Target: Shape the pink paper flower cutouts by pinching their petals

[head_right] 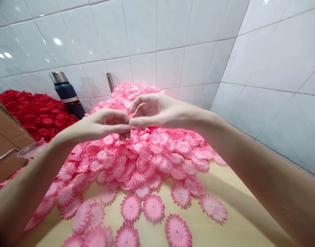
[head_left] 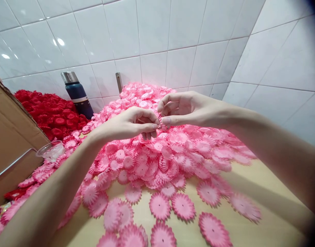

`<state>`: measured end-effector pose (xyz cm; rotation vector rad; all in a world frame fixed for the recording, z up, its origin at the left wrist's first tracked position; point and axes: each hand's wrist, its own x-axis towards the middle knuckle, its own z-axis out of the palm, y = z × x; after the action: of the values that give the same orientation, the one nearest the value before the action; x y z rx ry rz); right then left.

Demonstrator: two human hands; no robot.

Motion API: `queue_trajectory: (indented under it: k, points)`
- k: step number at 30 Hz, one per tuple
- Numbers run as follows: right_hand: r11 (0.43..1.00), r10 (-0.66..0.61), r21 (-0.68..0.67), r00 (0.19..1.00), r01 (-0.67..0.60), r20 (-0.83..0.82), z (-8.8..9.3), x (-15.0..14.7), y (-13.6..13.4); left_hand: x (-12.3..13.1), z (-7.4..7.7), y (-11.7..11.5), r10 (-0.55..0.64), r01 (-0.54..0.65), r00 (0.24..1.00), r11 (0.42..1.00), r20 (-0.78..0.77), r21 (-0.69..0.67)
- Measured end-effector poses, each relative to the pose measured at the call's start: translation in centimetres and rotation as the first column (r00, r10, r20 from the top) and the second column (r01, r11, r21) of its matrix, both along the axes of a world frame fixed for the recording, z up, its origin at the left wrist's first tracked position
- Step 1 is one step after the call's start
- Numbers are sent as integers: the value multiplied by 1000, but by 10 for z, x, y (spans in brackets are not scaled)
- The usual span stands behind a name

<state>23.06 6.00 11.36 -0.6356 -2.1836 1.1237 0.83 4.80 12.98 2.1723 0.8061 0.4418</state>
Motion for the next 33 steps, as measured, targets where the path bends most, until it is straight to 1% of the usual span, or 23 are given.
queue_trajectory:
  k: [3,5,8,12,15,19,24,28,33]
  points:
    - [998,-44,42,997,42,61,-1,-2,0,1,-1,-1,16,-16,1000,1000,-3,18]
    - [997,-62,60,996,58,63,-2,-2,0,2,-1,-1,29,-29,1000,999,-2,30]
    - [994,-86,74,996,84,23,-3,-3,1,3,-1,-1,61,-61,998,997,2,51]
    - [993,-97,60,995,99,-38,-2,-5,1,4,-1,-3,97,-96,995,987,-3,125]
    - [997,-72,36,996,74,-55,-1,-5,0,3,-1,-4,102,-100,995,984,-3,147]
    - [1000,7,6,999,-7,-47,-2,-4,0,2,-3,-4,111,-107,994,982,-22,159]
    - [999,37,-29,999,-38,-21,-1,-5,-2,3,-5,-2,117,-116,993,970,8,214]
    - [999,33,-4,999,-33,4,1,-6,-5,1,-5,1,90,-93,996,978,23,186]
    - [1000,9,7,1000,-8,-14,1,-4,-4,-1,-5,4,44,-49,996,997,76,60]
